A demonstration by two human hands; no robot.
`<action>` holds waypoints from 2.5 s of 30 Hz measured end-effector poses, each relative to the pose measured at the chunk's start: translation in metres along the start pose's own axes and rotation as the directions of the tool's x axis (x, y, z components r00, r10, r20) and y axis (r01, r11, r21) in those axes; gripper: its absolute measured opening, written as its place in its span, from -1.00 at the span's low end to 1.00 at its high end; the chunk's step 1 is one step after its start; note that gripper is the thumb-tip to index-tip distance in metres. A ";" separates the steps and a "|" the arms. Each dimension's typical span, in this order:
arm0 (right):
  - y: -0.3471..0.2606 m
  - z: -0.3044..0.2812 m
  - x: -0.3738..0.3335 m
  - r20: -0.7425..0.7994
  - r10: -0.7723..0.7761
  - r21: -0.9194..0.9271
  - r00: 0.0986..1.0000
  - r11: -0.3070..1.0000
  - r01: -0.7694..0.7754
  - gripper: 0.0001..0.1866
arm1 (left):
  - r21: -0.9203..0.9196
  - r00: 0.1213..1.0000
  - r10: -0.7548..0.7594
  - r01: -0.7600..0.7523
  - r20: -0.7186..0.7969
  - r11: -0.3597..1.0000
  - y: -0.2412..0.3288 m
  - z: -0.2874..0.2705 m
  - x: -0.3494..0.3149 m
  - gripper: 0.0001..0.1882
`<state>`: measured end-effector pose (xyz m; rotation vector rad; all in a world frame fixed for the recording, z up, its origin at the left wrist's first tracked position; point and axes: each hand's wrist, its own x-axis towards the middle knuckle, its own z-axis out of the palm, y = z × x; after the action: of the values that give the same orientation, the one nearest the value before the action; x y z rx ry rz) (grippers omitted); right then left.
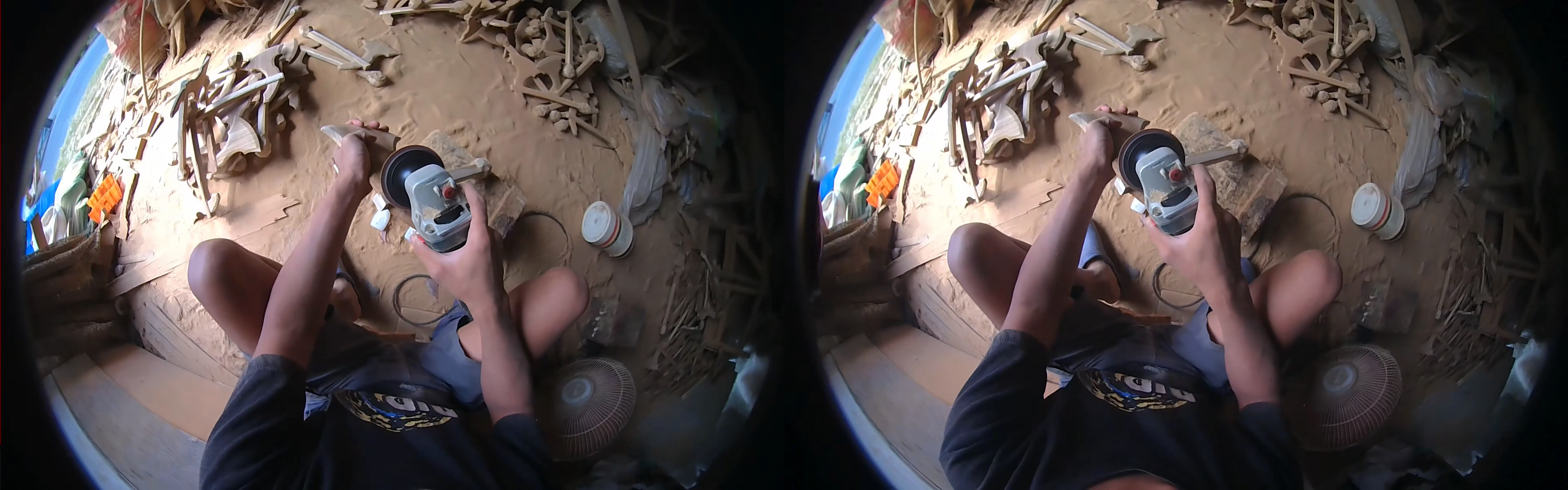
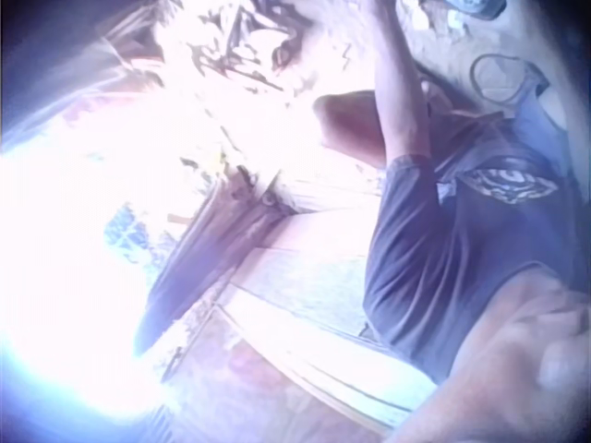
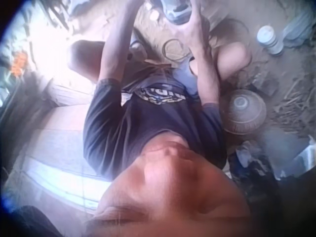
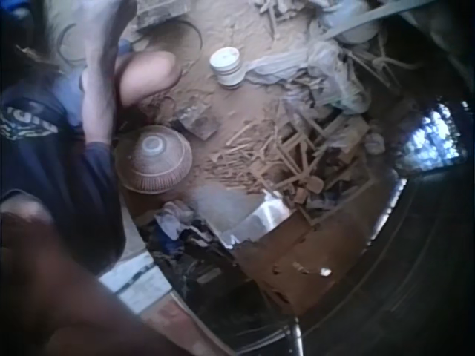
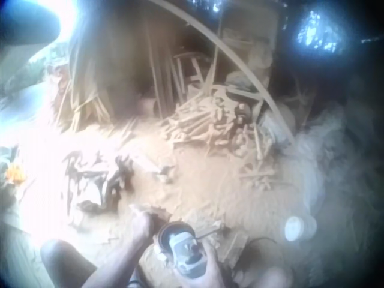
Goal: The person uses a handheld power sander to smooth the surface and edges of a carved wooden axe, rotating the axe to reach different sections.
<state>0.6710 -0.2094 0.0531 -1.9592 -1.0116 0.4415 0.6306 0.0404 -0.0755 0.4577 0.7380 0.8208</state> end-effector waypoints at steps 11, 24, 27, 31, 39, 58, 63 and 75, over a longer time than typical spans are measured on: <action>-0.005 0.002 -0.002 -0.011 -0.038 0.045 0.999 0.998 0.039 -0.06 | 0.004 0.993 0.003 -0.003 -0.114 1.000 -0.004 0.002 0.005 -0.52; -0.001 -0.006 0.001 -0.079 -0.025 -0.014 0.997 1.000 0.024 -0.08 | 0.025 0.996 0.012 -0.010 -0.085 1.000 -0.001 0.006 -0.002 -0.60; 0.005 -0.002 0.001 -0.042 0.004 -0.026 0.999 1.000 -0.005 -0.08 | 0.029 0.996 0.013 -0.011 -0.086 1.000 0.000 0.007 -0.001 -0.59; 0.006 0.000 0.002 -0.046 -0.004 -0.061 0.999 0.998 0.001 -0.07 | 0.028 0.995 0.021 -0.018 -0.102 0.999 0.001 0.004 0.002 -0.52; 0.014 -0.006 0.012 -0.109 -0.006 -0.089 0.994 0.996 -0.004 -0.10 | -0.035 0.997 0.021 -0.023 -0.068 0.999 -0.004 -0.002 0.006 -0.54; 0.061 -0.008 0.019 -0.085 0.017 0.185 0.996 0.983 -0.001 0.00 | 0.038 0.975 -0.005 0.014 -0.222 0.999 -0.001 -0.007 0.017 -0.72; 0.073 -0.008 0.029 -0.092 0.011 0.194 0.996 0.981 0.007 0.01 | -0.003 0.962 -0.036 0.036 -0.270 0.999 -0.002 -0.017 0.030 -0.79; 0.092 0.002 0.028 -0.079 0.120 0.089 0.990 0.990 -0.113 0.01 | 0.060 0.952 -0.072 0.094 -0.299 0.994 -0.001 -0.026 0.036 -0.83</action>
<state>0.7311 -0.2131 -0.0216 -1.9501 -0.8156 0.4556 0.6281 0.0705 -0.1081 0.3700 1.0618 0.7935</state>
